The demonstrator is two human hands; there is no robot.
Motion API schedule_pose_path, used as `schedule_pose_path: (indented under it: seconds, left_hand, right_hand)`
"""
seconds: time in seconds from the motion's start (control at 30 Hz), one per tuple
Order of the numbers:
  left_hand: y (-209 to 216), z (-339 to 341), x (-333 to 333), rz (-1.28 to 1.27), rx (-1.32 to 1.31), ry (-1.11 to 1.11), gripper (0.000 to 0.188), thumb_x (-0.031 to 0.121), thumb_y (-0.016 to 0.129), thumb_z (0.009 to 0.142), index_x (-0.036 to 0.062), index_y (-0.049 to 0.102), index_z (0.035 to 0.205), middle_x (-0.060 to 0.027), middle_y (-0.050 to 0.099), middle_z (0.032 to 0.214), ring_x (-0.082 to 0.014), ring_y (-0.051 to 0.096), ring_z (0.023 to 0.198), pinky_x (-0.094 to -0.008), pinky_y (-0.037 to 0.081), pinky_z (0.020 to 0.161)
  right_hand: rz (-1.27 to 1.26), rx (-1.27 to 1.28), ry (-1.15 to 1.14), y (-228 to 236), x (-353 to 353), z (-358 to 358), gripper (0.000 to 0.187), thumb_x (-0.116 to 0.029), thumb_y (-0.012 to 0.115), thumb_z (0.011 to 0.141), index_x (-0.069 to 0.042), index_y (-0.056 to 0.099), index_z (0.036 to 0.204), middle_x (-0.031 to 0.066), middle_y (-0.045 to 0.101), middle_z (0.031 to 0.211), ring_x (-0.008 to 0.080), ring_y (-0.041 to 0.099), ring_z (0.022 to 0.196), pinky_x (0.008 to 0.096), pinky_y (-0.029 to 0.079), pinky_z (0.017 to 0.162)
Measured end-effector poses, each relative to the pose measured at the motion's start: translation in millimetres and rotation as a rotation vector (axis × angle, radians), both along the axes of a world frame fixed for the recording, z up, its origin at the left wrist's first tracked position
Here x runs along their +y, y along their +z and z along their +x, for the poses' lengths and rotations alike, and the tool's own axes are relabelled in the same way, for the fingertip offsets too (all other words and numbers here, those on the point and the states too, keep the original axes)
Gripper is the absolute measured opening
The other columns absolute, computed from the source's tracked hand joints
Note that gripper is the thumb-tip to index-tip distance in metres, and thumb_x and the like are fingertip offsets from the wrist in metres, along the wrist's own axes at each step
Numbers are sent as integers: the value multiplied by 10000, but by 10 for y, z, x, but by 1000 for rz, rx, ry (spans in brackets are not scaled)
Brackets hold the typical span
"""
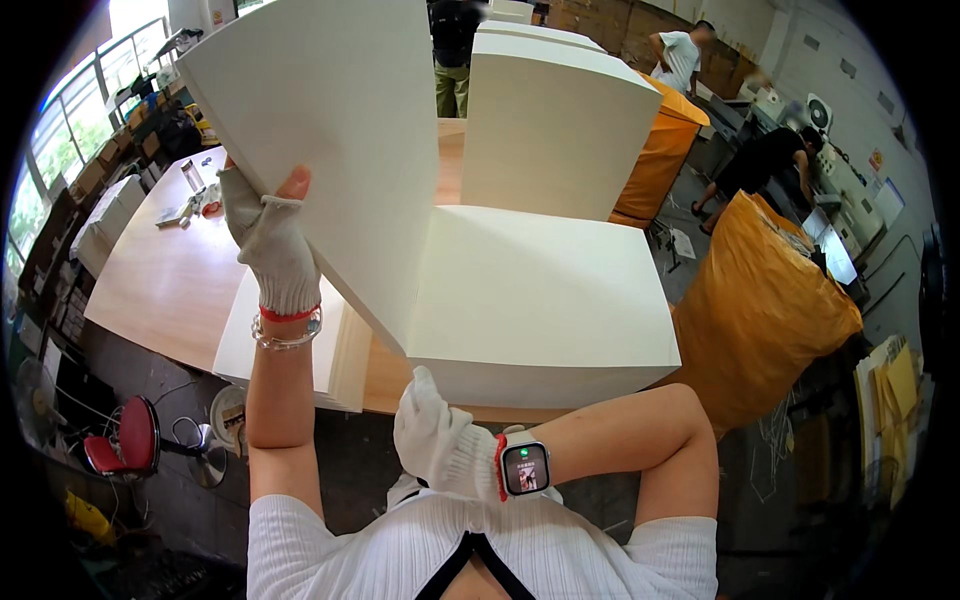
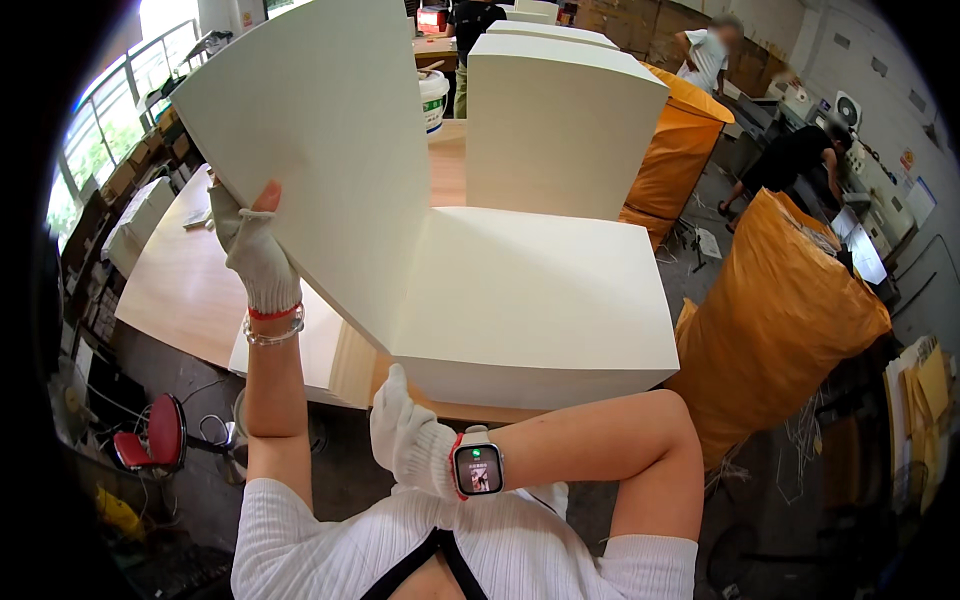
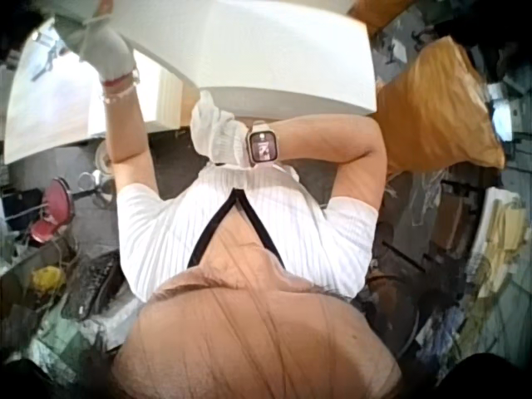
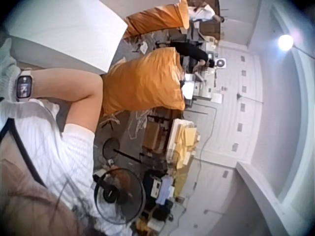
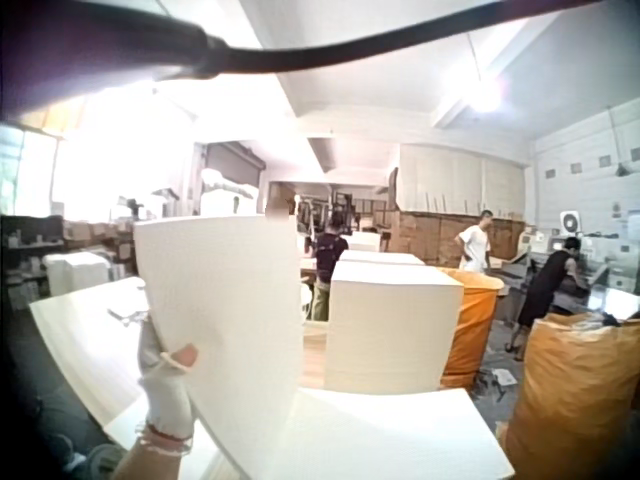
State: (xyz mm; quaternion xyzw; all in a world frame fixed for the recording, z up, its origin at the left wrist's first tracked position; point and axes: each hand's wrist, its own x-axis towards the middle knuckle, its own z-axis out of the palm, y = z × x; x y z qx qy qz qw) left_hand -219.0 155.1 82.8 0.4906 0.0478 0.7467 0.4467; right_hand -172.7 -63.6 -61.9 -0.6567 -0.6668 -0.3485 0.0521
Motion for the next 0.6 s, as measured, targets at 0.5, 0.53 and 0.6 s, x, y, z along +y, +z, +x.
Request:
schedule_pose_path:
  seconds: [0.5, 0.53, 0.6]
  left_hand:
    - [-234, -129, 187, -73, -123, -135, 578, 30, 771, 855, 48, 501, 1366, -37, 598, 1235, -156, 582, 1119, -329, 496, 969]
    - [-229, -120, 154, -98, -159, -144, 592, 34, 776, 855, 51, 496, 1376, -40, 593, 1248, -160, 582, 1126, -333, 497, 971]
    - [-240, -161, 118, -83, -167, -180, 622, 34, 779, 856, 59, 484, 1403, -45, 584, 1273, -169, 585, 1134, -336, 505, 972]
  right_hand:
    - [153, 627, 214, 581, 319, 724, 298, -79, 709, 789, -24, 682, 1080, 175, 679, 1120, 326, 678, 948, 389, 562, 817]
    - [127, 587, 235, 503, 348, 702, 294, -97, 706, 794, -26, 676, 1077, 163, 675, 1126, 325, 666, 956, 406, 544, 850]
    - [76, 511, 281, 336, 433, 661, 289, -133, 699, 804, -29, 664, 1072, 140, 668, 1138, 325, 640, 973, 439, 507, 915]
